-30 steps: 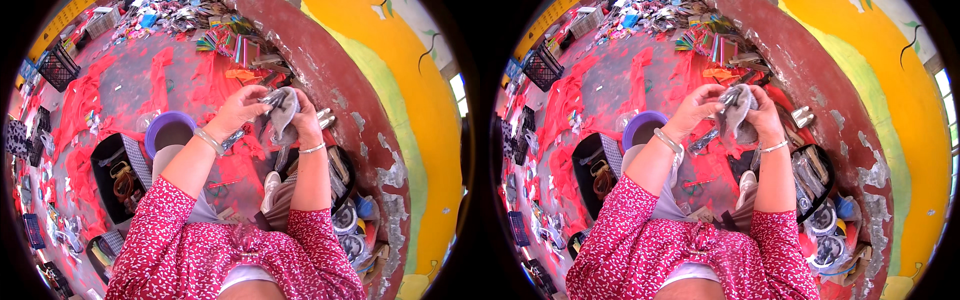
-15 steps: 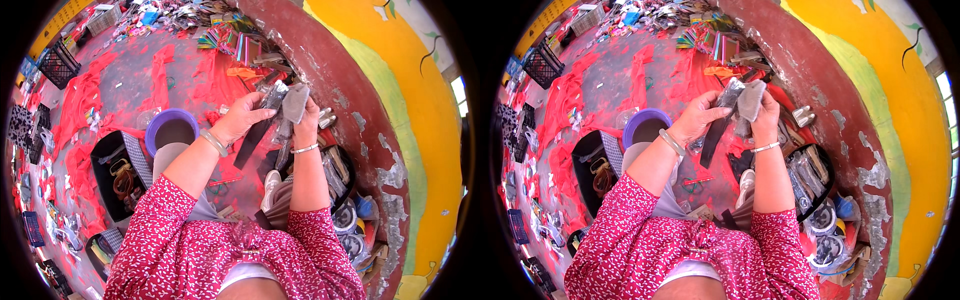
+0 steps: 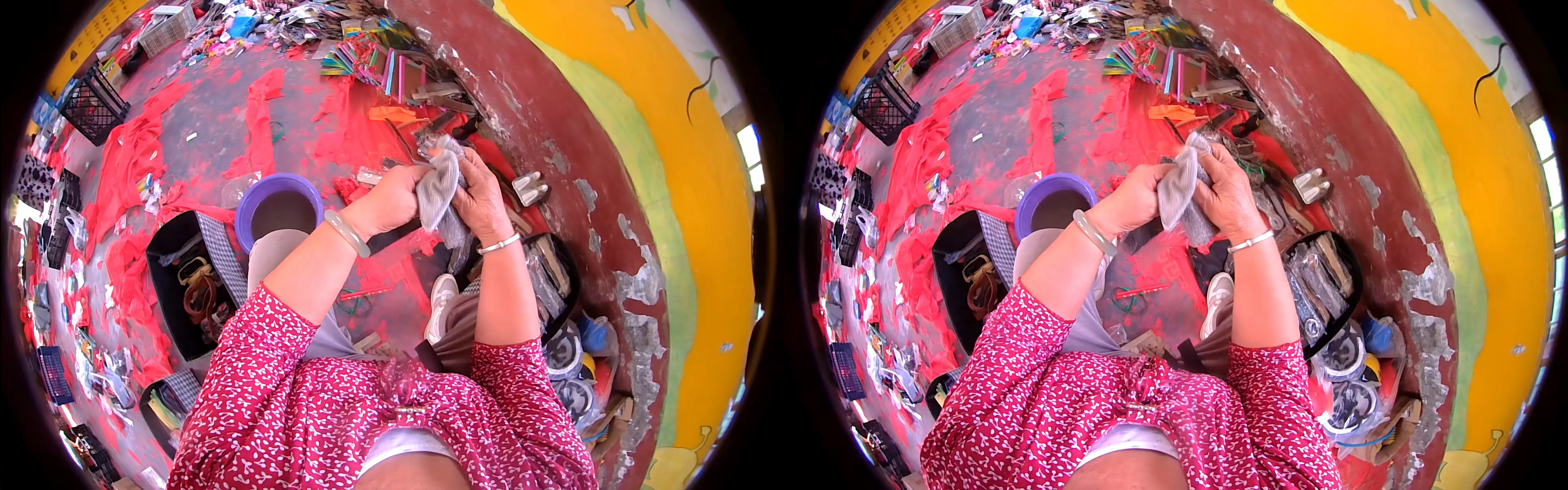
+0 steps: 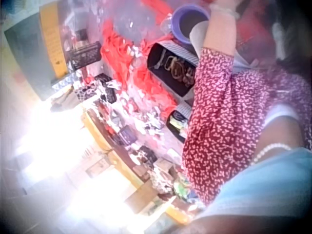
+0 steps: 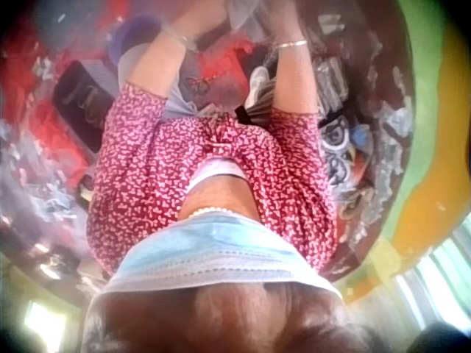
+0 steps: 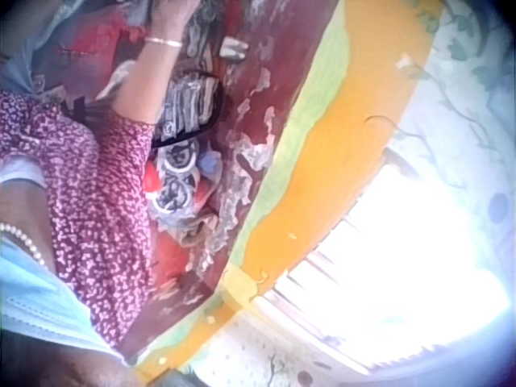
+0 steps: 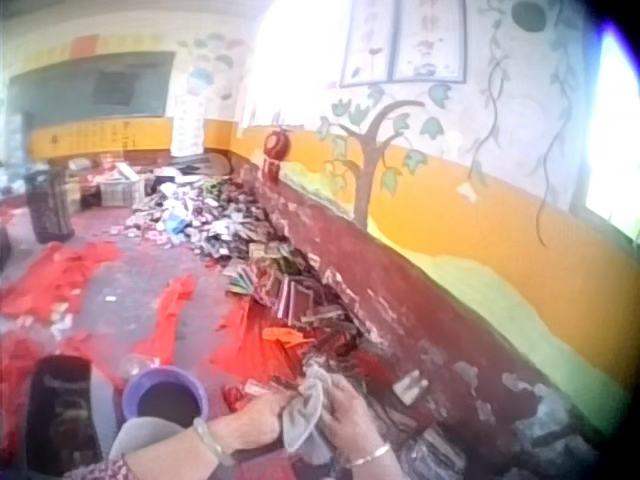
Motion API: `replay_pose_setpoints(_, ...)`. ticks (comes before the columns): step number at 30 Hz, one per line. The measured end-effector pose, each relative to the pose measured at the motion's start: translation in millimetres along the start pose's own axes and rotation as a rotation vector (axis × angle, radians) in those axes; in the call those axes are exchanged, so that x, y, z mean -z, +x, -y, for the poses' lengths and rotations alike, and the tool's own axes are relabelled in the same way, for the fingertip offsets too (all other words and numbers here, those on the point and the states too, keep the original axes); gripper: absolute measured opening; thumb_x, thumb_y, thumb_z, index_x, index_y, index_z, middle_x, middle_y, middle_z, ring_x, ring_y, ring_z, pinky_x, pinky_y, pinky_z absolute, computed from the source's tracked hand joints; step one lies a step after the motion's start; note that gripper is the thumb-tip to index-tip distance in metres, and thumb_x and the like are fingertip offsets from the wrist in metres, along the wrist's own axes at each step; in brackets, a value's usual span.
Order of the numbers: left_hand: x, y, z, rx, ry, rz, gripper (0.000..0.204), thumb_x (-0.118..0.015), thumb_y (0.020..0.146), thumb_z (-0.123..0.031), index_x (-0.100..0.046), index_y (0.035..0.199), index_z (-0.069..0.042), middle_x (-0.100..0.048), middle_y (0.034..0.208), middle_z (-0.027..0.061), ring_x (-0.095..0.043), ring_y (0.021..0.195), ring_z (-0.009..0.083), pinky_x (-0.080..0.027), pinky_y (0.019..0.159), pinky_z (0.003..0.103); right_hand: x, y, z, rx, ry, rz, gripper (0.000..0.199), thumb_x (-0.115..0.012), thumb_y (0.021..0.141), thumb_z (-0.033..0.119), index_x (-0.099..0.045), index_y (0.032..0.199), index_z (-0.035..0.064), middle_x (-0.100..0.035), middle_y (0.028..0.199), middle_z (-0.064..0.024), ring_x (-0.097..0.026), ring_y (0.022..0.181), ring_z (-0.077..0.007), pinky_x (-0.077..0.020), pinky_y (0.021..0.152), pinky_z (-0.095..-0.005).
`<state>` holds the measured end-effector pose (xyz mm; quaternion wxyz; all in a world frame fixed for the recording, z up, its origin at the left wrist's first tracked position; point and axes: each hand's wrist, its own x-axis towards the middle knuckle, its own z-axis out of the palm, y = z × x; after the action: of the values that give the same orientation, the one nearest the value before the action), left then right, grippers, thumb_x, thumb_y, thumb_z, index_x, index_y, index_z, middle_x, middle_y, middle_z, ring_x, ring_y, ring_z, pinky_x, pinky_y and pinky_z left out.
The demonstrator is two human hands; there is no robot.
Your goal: The person takes long items inside plastic sleeves from a container, wipes each one with a cloth, and places them back into a container.
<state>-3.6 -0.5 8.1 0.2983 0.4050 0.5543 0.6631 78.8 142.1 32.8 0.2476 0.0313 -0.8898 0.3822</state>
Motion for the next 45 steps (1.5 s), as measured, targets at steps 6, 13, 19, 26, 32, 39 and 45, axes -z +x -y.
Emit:
replay_pose_setpoints(6, -6, -6, 2, -0.076, -0.042, 0.061, 0.016, -0.059, 0.074, 0.004, -0.061, 0.09, 0.001, -0.063, 0.085, -0.0019, -0.054, 0.08, 0.0059, -0.046, 0.071, 0.026, -12, -1, 4, 0.017, -0.239, -0.288, 0.021, -0.056, 0.074, 0.004, -0.059, 0.094, 0.002, -0.06, 0.077, -0.0208, -0.059, 0.076, -0.0381, -0.0477, 0.064, -0.0404)
replay_pose_setpoints(13, -3, 0, -2, -0.225, 0.527, 0.244, 0.03, -0.062, 0.071, 0.0, -0.06, 0.101, 0.0, -0.064, 0.095, 0.007, -0.058, 0.09, 0.0115, -0.045, 0.08, 0.026, -4, 0, -35, -0.329, -0.045, -0.35, 0.021, -0.054, 0.078, 0.005, -0.061, 0.097, 0.0035, -0.064, 0.081, -0.019, -0.063, 0.076, -0.0295, -0.0484, 0.068, -0.0357)
replay_pose_setpoints(19, -5, -2, 14, -0.106, 0.171, 0.07, 0.035, -0.063, 0.075, 0.0, -0.059, 0.11, 0.0, -0.063, 0.096, 0.0031, -0.058, 0.085, 0.0086, -0.046, 0.078, 0.024, 38, 3, -50, -0.609, 0.941, -0.644, 0.022, -0.045, 0.09, 0.012, -0.055, 0.103, -0.003, -0.062, 0.092, -0.0183, -0.064, 0.072, -0.0322, -0.0553, 0.062, -0.0424)
replay_pose_setpoints(26, 1, 10, 14, 0.042, 0.128, -0.195, 0.027, -0.067, 0.071, -0.008, -0.06, 0.096, 0.001, -0.063, 0.082, 0.0072, -0.057, 0.074, 0.0109, -0.045, 0.067, 0.028, 16, -1, -29, -0.412, 1.213, -0.302, 0.034, -0.045, 0.089, 0.021, -0.051, 0.116, 0.0004, -0.057, 0.11, -0.0138, -0.058, 0.098, -0.0247, -0.048, 0.082, -0.035)
replay_pose_setpoints(32, -4, 0, 21, -0.141, 0.111, -0.153, 0.03, -0.058, 0.073, 0.007, -0.057, 0.102, 0.001, -0.061, 0.094, 0.0033, -0.056, 0.086, 0.0106, -0.046, 0.076, 0.028, -41, 2, -19, -0.153, 0.252, -0.24, 0.029, -0.052, 0.085, 0.013, -0.054, 0.113, 0.0036, -0.059, 0.102, -0.0177, -0.056, 0.1, -0.0311, -0.043, 0.086, -0.0345)
replay_pose_setpoints(39, -4, -2, 14, -0.019, -0.055, -0.016, 0.036, -0.056, 0.077, 0.008, -0.055, 0.112, 0.001, -0.059, 0.102, 0.0004, -0.053, 0.094, 0.0076, -0.044, 0.083, 0.025, -26, -1, -10, -0.253, -0.013, -0.354, 0.023, -0.05, 0.082, 0.0, -0.058, 0.104, 0.0025, -0.063, 0.089, -0.0146, -0.063, 0.086, -0.0261, -0.0474, 0.076, -0.0307)
replay_pose_setpoints(45, 7, 3, 2, 0.041, -0.599, -0.191, 0.032, -0.056, 0.08, -0.001, -0.055, 0.112, 0.001, -0.061, 0.103, 0.0061, -0.06, 0.09, 0.0146, -0.047, 0.084, 0.03, 32, 4, -42, -0.453, 1.364, -0.542, 0.034, -0.047, 0.089, 0.025, -0.051, 0.107, -0.0044, -0.06, 0.097, -0.0213, -0.06, 0.088, -0.0308, -0.0486, 0.083, -0.0406)
